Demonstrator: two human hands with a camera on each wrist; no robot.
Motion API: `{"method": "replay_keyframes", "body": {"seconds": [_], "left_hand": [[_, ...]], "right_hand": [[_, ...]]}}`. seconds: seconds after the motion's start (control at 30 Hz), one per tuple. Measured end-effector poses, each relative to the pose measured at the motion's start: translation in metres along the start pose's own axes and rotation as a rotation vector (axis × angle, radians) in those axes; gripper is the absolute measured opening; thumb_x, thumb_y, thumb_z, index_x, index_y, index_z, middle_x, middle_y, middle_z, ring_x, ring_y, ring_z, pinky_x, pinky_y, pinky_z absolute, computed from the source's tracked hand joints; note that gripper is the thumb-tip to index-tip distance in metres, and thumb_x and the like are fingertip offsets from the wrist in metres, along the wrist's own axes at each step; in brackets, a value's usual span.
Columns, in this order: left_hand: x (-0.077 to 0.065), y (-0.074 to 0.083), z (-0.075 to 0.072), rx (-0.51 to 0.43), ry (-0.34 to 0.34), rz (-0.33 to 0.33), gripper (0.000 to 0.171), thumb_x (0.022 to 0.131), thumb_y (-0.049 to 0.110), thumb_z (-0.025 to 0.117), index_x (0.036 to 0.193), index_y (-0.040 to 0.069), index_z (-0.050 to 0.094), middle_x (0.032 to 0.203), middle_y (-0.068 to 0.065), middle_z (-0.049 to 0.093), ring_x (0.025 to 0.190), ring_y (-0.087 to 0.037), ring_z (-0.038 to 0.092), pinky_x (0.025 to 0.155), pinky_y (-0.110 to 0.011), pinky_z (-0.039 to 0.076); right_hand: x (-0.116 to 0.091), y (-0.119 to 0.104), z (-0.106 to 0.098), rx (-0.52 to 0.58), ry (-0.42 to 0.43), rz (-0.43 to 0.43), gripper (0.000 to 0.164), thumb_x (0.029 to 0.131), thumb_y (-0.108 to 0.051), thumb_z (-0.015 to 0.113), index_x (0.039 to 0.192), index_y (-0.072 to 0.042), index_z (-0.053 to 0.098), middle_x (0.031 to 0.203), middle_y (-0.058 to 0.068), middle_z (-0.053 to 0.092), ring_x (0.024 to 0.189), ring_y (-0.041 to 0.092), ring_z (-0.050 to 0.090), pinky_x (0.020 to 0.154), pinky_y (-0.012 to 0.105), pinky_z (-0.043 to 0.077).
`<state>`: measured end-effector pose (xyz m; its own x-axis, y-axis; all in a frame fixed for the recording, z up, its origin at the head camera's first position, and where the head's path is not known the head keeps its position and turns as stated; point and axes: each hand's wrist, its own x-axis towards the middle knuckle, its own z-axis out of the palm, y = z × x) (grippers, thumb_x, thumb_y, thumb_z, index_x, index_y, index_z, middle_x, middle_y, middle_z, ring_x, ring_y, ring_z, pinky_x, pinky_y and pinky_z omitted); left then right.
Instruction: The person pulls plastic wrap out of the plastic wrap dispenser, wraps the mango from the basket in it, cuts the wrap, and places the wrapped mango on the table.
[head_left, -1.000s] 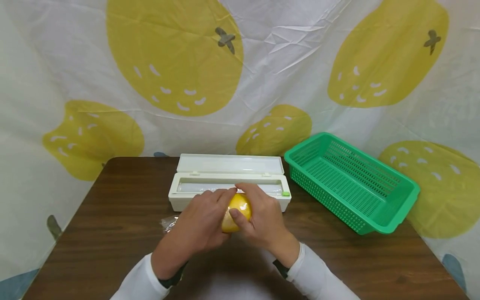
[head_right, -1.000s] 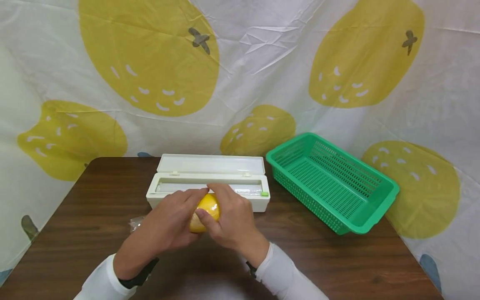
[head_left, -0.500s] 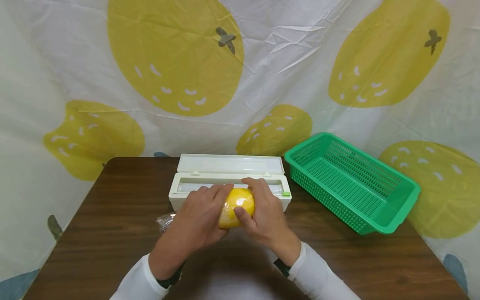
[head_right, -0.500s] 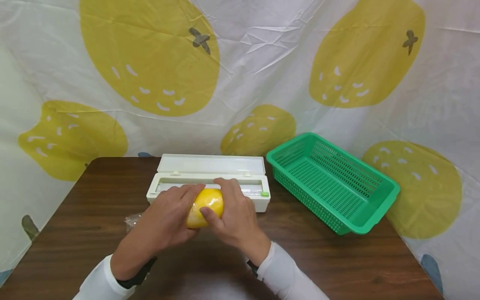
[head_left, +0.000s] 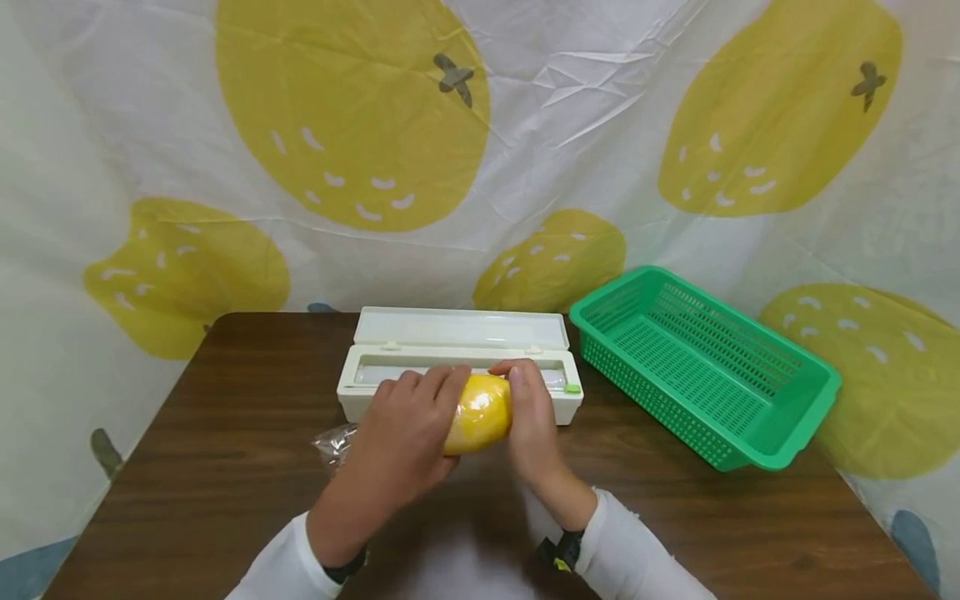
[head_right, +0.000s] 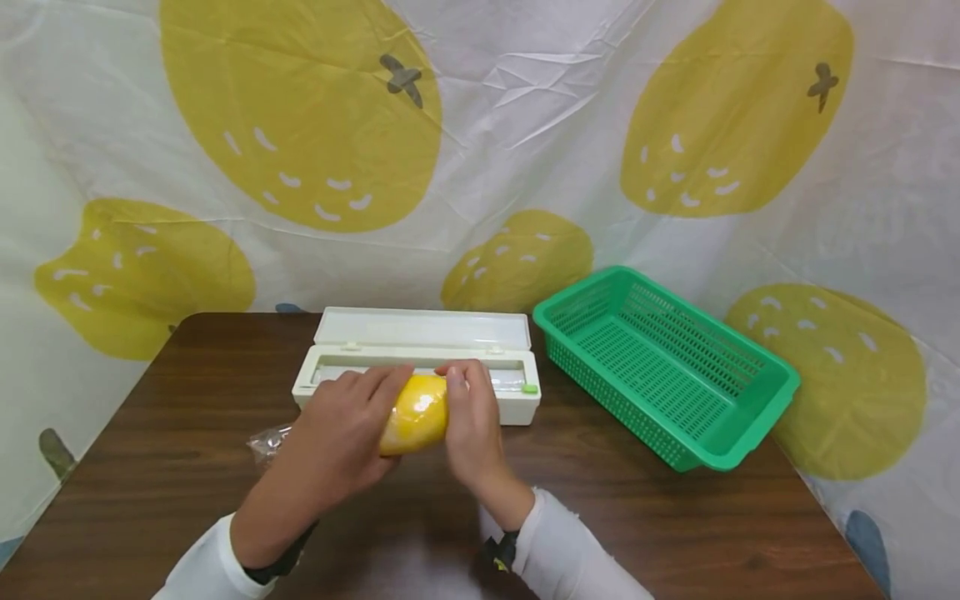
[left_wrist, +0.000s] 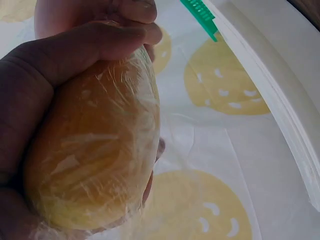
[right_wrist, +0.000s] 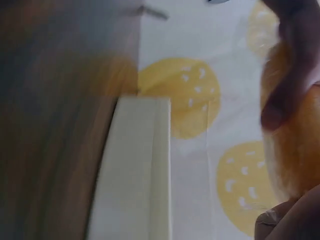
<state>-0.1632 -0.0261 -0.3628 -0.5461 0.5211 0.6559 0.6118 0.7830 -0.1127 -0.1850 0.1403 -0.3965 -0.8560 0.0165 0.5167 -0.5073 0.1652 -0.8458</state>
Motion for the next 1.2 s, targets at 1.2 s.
{"method": "replay_keyframes", "body": {"seconds": [1.2], "left_hand": [[0.002,0.019,0.024,0.198,-0.013,-0.023,0.073,0.060,0.018,0.082,0.127,0.000,0.059,0.104,-0.016,0.067,0.079,-0.034,0.059,0.061,-0.047,0.053]], "right_hand": [[0.000,-0.001,0.010,0.729,0.189,0.586,0.025,0.099,-0.024,0.057,0.111,-0.005,0.067,0.108,0.005,0.060,0.097,0.021,0.055,0.075,0.024,0.055]]}}
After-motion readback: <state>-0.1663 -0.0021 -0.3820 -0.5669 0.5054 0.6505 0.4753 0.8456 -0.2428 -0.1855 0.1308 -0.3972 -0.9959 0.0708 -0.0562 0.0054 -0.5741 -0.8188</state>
